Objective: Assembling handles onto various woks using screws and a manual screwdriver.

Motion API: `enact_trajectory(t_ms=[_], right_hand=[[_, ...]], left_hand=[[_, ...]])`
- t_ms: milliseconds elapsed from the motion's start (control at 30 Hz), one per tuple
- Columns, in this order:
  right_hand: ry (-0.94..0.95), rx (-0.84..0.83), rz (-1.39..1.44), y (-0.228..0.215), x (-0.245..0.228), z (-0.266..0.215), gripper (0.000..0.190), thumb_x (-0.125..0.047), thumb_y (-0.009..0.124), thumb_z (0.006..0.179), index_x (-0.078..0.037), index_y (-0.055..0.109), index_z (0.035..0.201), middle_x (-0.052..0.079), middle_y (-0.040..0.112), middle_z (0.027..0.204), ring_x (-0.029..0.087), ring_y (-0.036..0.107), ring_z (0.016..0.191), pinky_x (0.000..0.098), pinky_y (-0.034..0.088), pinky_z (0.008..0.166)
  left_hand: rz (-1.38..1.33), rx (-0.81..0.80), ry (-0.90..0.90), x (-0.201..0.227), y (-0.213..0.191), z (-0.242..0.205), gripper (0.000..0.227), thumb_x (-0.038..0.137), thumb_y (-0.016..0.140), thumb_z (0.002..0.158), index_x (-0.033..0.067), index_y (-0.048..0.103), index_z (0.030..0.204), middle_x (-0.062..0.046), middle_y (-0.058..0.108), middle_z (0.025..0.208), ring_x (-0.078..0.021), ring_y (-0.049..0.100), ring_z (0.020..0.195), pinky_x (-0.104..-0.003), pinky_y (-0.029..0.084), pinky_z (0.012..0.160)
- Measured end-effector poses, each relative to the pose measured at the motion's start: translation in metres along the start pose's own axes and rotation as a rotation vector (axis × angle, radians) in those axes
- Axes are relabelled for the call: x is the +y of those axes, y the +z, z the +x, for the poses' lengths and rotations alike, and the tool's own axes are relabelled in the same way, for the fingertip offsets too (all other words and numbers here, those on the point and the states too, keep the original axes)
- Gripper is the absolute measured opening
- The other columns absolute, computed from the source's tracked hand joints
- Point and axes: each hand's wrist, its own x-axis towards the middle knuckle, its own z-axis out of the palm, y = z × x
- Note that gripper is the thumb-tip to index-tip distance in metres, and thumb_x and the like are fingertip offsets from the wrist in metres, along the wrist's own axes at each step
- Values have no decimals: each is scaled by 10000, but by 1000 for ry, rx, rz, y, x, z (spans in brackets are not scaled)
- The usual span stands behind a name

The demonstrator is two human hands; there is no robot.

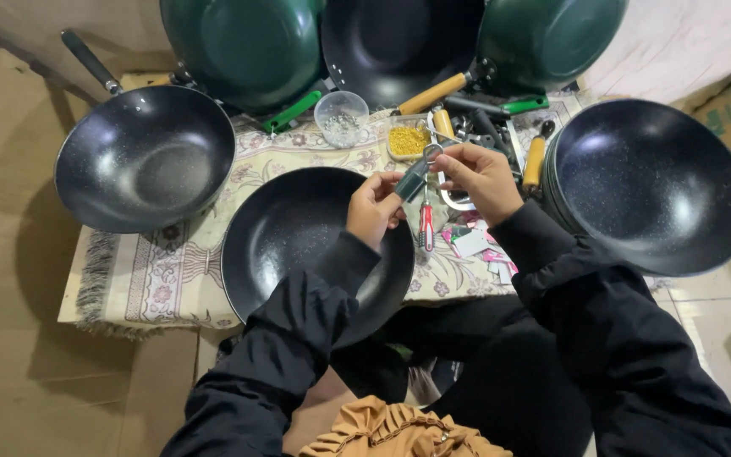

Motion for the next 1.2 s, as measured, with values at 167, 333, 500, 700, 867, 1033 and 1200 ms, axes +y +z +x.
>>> enact_trajectory(t_ms=[167, 333, 500, 700, 867, 1033, 1200], right_hand=[[12, -49, -17, 1, 7, 29, 237, -175, 776, 976, 22, 722, 1096, 146, 745, 935, 150, 723, 878, 322, 662, 738], [30, -75, -46, -2, 15, 39, 227, -184, 773, 981, 11, 731, 1089, 150, 752, 929, 162, 733, 884, 324, 658, 734], [71, -43, -42, -17, 24, 47, 218, -194, 782, 969, -6, 743, 1071, 131, 750, 883, 163, 735, 845, 315, 661, 726], [79, -19, -2, -9, 14, 57, 216, -173, 766, 969, 1, 739, 1094, 126, 747, 909, 154, 732, 871, 323, 664, 749], [59, 3, 78, 4, 26, 66, 220, -166, 758, 977, 10, 725, 1106, 134, 748, 973, 179, 743, 928, 329, 665, 770], [59, 4, 104, 1, 52, 61, 221, -155, 742, 989, 14, 712, 1128, 140, 736, 990, 183, 732, 921, 339, 662, 775], [62, 25, 116, -3, 58, 50, 205, -137, 729, 995, 26, 706, 1118, 125, 704, 992, 178, 698, 906, 348, 659, 761]], left_hand=[[-92, 13, -22, -7, -9, 25, 226, -40, 623, 906, -5, 706, 1113, -165, 639, 837, -185, 650, 569, -200, 470, 394], [-124, 21, -64, -16, -13, 37, 221, -26, 600, 892, -20, 723, 1075, -186, 667, 813, -172, 635, 558, -197, 458, 402], [-267, -30, -131, -10, -4, 41, 350, 130, 546, 922, -103, 680, 1145, -280, 706, 872, -224, 637, 612, -215, 441, 454], [-37, -27, -21, -8, -2, 53, 329, 225, 830, 915, 16, 755, 1158, -197, 736, 897, -165, 652, 624, -189, 486, 441], [26, -35, 68, -17, -12, 63, 484, 161, 888, 849, 18, 698, 1270, -143, 710, 1072, -119, 650, 696, -173, 526, 509], [76, -35, 127, -17, -23, 64, 496, 88, 911, 803, 81, 725, 1263, -94, 694, 1085, -77, 626, 700, -146, 531, 516], [191, -43, 105, 7, -18, 54, 524, 125, 977, 698, 136, 773, 1181, -18, 713, 1063, -26, 596, 720, -101, 549, 542]])
